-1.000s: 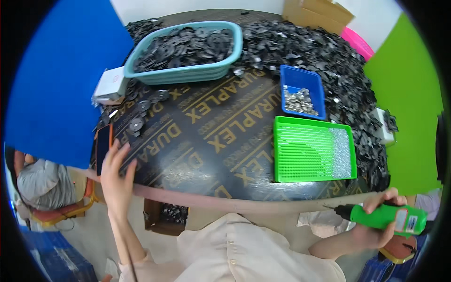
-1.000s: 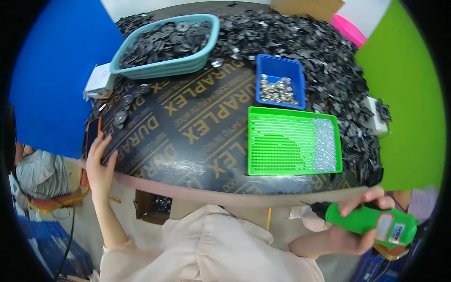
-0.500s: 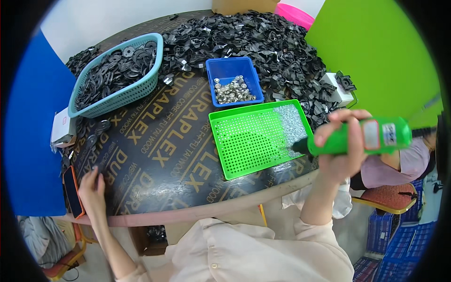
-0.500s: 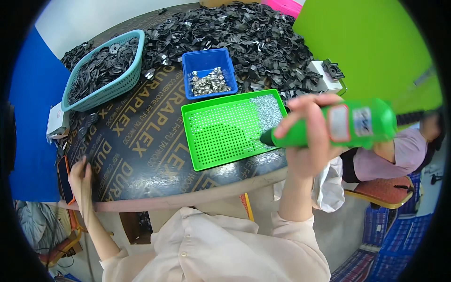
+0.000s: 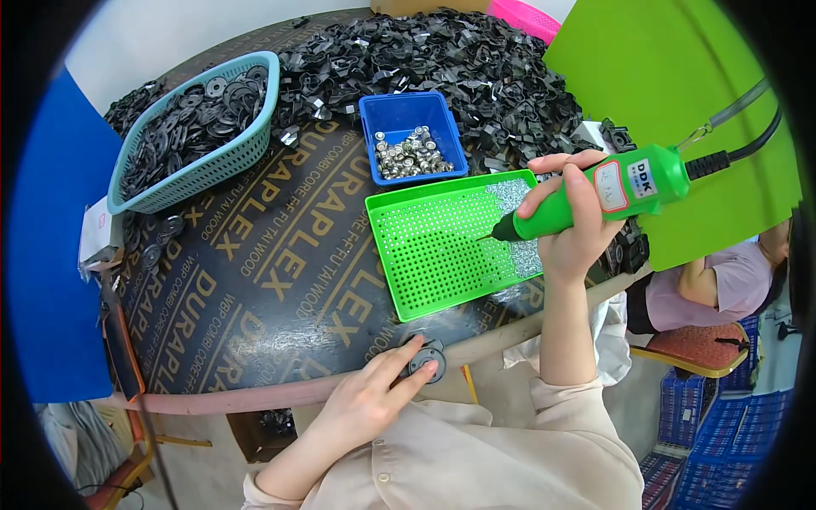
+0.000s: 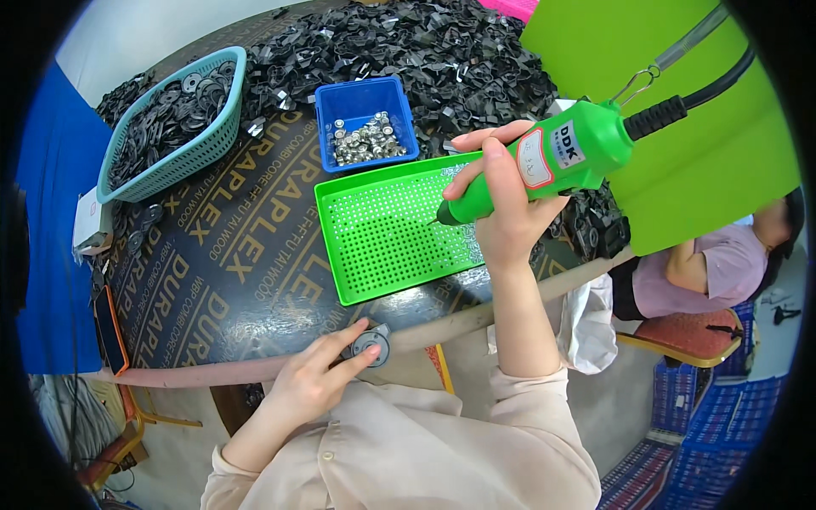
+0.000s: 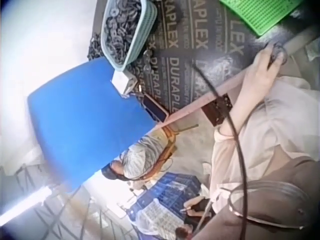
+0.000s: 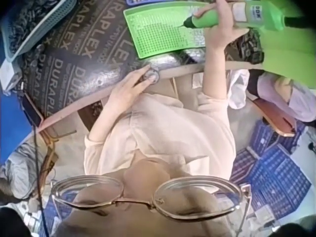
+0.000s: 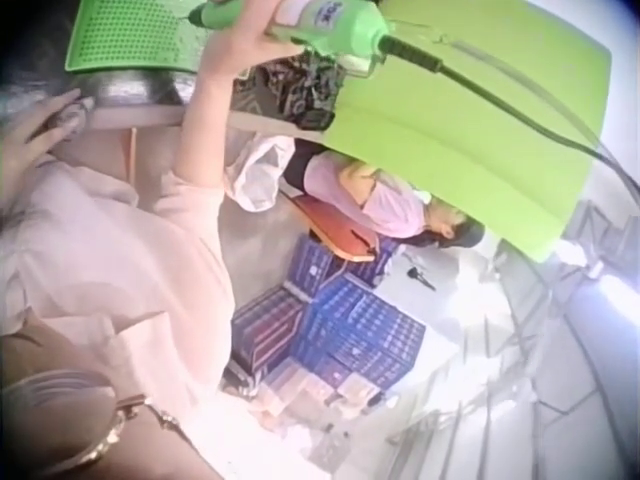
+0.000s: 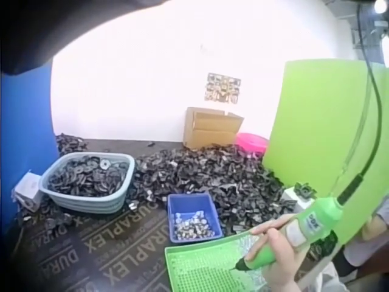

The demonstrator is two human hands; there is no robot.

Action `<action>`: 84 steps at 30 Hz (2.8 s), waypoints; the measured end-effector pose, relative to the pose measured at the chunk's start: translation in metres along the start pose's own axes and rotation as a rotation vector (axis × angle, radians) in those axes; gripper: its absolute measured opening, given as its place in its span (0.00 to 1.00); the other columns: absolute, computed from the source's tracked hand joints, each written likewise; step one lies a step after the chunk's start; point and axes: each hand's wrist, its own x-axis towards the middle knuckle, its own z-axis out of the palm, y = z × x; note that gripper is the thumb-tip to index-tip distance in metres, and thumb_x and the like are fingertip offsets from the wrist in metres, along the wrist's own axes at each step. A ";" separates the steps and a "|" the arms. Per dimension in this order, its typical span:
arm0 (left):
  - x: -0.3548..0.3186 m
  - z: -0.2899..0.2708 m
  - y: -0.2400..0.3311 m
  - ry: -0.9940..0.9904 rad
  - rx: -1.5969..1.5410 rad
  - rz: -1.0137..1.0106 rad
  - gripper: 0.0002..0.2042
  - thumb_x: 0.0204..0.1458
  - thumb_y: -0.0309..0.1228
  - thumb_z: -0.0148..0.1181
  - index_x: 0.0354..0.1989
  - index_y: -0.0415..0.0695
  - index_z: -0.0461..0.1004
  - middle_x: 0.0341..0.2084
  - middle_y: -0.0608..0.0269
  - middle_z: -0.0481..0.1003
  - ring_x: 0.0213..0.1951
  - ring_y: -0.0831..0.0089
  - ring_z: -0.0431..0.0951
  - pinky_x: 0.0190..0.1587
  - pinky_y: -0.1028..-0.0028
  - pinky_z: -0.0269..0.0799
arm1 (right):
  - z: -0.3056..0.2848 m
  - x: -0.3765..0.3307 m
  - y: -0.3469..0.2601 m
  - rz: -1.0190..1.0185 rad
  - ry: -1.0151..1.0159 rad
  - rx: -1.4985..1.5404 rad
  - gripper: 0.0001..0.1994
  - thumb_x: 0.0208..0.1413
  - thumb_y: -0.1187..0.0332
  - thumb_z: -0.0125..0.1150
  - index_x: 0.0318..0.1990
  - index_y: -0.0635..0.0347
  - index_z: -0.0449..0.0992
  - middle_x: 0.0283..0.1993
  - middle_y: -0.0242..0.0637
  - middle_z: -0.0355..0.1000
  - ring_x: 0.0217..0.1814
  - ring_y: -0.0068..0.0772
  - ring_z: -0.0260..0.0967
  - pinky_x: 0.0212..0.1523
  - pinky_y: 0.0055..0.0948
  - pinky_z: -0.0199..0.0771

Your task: Using an electric screwdriver to attach small metal parts to plastic components on a factory workbench.

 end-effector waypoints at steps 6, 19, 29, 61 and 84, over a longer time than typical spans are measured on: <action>-0.001 0.012 0.007 0.166 -0.092 -0.058 0.22 0.39 0.22 0.71 0.48 0.46 0.79 0.51 0.46 0.73 0.41 0.57 0.80 0.39 0.66 0.80 | 0.004 -0.001 -0.002 -0.016 0.006 -0.014 0.07 0.57 0.76 0.52 0.39 0.73 0.65 0.33 0.58 0.73 0.14 0.38 0.70 0.16 0.28 0.70; 0.007 0.032 0.005 0.296 0.023 -0.074 0.20 0.33 0.27 0.76 0.40 0.46 0.81 0.44 0.53 0.77 0.36 0.62 0.81 0.33 0.71 0.80 | 0.000 -0.023 -0.063 -0.100 -0.119 0.349 0.11 0.58 0.76 0.48 0.47 0.70 0.61 0.41 0.66 0.72 0.20 0.42 0.73 0.22 0.31 0.76; 0.008 0.033 0.002 0.271 0.120 -0.027 0.16 0.41 0.32 0.71 0.41 0.45 0.81 0.45 0.52 0.76 0.37 0.67 0.81 0.33 0.75 0.79 | -0.006 -0.082 -0.079 0.095 -0.366 0.336 0.15 0.58 0.78 0.53 0.48 0.68 0.56 0.47 0.68 0.69 0.28 0.48 0.77 0.31 0.38 0.82; 0.003 0.041 0.000 0.333 0.155 -0.023 0.18 0.41 0.31 0.72 0.44 0.49 0.80 0.44 0.53 0.78 0.34 0.67 0.82 0.30 0.76 0.79 | -0.016 -0.023 -0.031 -0.058 0.107 0.007 0.10 0.57 0.71 0.51 0.42 0.71 0.66 0.33 0.60 0.74 0.14 0.37 0.70 0.21 0.31 0.73; 0.002 0.042 0.000 0.333 0.113 -0.045 0.18 0.41 0.29 0.72 0.43 0.47 0.80 0.45 0.54 0.78 0.35 0.67 0.82 0.32 0.75 0.80 | -0.010 -0.021 -0.028 -0.031 0.091 -0.073 0.10 0.56 0.72 0.52 0.41 0.71 0.66 0.32 0.57 0.74 0.14 0.36 0.70 0.23 0.29 0.73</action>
